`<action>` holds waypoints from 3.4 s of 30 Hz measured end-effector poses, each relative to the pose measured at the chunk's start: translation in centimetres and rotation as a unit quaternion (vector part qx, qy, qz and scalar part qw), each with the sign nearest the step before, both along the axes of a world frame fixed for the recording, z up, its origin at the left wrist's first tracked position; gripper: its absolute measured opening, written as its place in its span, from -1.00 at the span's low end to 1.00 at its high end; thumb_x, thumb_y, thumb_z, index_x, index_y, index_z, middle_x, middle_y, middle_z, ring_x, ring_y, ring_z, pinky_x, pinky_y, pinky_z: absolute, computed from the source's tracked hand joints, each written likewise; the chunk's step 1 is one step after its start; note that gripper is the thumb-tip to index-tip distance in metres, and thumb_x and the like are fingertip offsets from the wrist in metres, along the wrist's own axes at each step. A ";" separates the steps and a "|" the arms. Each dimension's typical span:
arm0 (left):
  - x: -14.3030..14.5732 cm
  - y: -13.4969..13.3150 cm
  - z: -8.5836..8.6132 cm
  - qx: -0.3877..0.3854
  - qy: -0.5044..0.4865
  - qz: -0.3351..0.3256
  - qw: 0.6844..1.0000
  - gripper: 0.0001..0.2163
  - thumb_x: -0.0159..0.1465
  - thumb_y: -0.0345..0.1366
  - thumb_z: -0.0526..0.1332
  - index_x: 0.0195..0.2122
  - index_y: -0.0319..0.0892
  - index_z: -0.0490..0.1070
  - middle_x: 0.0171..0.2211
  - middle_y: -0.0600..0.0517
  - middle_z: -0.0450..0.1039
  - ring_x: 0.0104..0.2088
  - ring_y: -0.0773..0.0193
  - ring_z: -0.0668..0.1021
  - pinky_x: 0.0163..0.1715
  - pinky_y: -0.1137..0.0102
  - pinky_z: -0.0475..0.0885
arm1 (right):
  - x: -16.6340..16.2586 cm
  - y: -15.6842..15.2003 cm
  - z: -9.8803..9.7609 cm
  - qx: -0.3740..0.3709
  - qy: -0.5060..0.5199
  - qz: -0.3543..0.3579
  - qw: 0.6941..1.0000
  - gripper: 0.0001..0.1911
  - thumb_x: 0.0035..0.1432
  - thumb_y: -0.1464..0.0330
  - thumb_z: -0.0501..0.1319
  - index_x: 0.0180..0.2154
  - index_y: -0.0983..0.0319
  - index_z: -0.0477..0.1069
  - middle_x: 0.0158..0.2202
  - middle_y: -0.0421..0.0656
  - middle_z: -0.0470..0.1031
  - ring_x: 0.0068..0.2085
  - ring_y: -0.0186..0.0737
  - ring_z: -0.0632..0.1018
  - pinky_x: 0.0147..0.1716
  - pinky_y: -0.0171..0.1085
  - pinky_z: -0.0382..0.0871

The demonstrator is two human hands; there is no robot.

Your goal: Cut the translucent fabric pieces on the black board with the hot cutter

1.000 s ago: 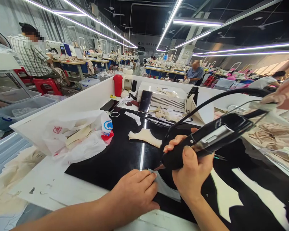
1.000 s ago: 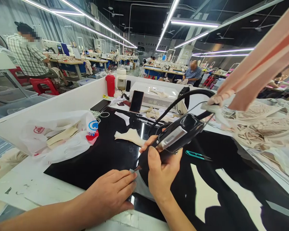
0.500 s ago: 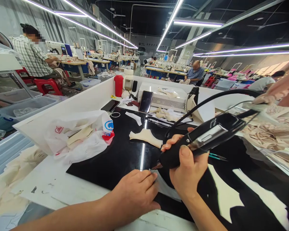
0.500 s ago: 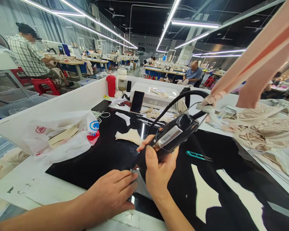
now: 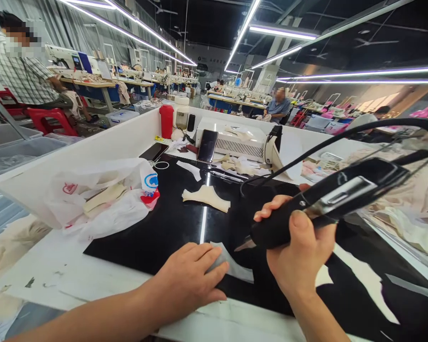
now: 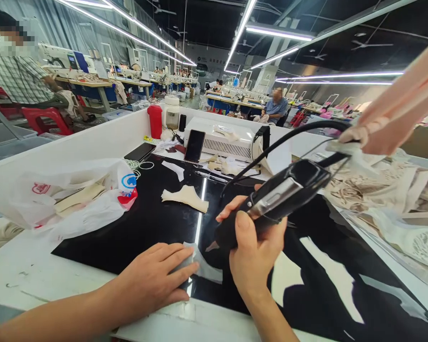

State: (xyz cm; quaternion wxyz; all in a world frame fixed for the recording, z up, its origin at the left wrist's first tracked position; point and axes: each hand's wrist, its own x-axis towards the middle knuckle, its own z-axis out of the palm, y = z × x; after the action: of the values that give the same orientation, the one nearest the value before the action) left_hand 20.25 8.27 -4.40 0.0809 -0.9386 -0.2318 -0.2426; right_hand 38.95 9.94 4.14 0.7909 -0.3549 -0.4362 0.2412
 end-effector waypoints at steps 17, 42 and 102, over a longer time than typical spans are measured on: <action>-0.5 0.1 1.0 -0.023 0.029 -0.004 0.999 -0.57 0.43 0.02 0.23 0.20 -0.13 0.41 0.17 -0.10 0.51 0.09 0.02 0.55 -0.02 0.17 0.45 | 2.7 -3.1 -1.3 -0.011 -0.004 -0.032 0.999 -0.54 0.14 0.22 0.44 0.04 0.09 0.41 -0.35 -0.25 0.54 -0.43 -0.25 0.53 -0.44 -0.21 0.54; 3.4 0.4 1.4 -0.017 0.019 -0.098 0.995 -0.61 0.43 -0.03 0.25 0.07 -0.25 0.43 -0.14 0.02 0.52 -0.09 0.17 0.55 0.24 0.19 0.33 | 3.0 -4.0 -2.0 -0.002 -0.030 -0.007 1.000 -0.61 0.27 0.27 0.38 0.11 0.01 0.40 -0.28 -0.27 0.54 -0.36 -0.32 0.55 -0.33 -0.26 0.56; 3.4 0.4 1.3 -0.047 0.042 -0.082 0.995 -0.58 0.38 -0.04 0.32 0.14 -0.17 0.40 -0.07 -0.01 0.50 -0.06 0.13 0.51 0.10 0.21 0.42 | 2.9 -4.3 -1.6 -0.005 0.006 -0.037 0.999 -0.60 0.22 0.27 0.39 0.07 0.08 0.39 -0.32 -0.26 0.52 -0.39 -0.25 0.54 -0.38 -0.19 0.51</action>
State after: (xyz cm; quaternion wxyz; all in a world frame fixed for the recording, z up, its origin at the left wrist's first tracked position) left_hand 23.62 8.63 -3.08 0.0262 -0.9664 -0.1618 -0.1981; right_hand 41.86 5.60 2.58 0.8003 -0.3731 -0.4165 0.2165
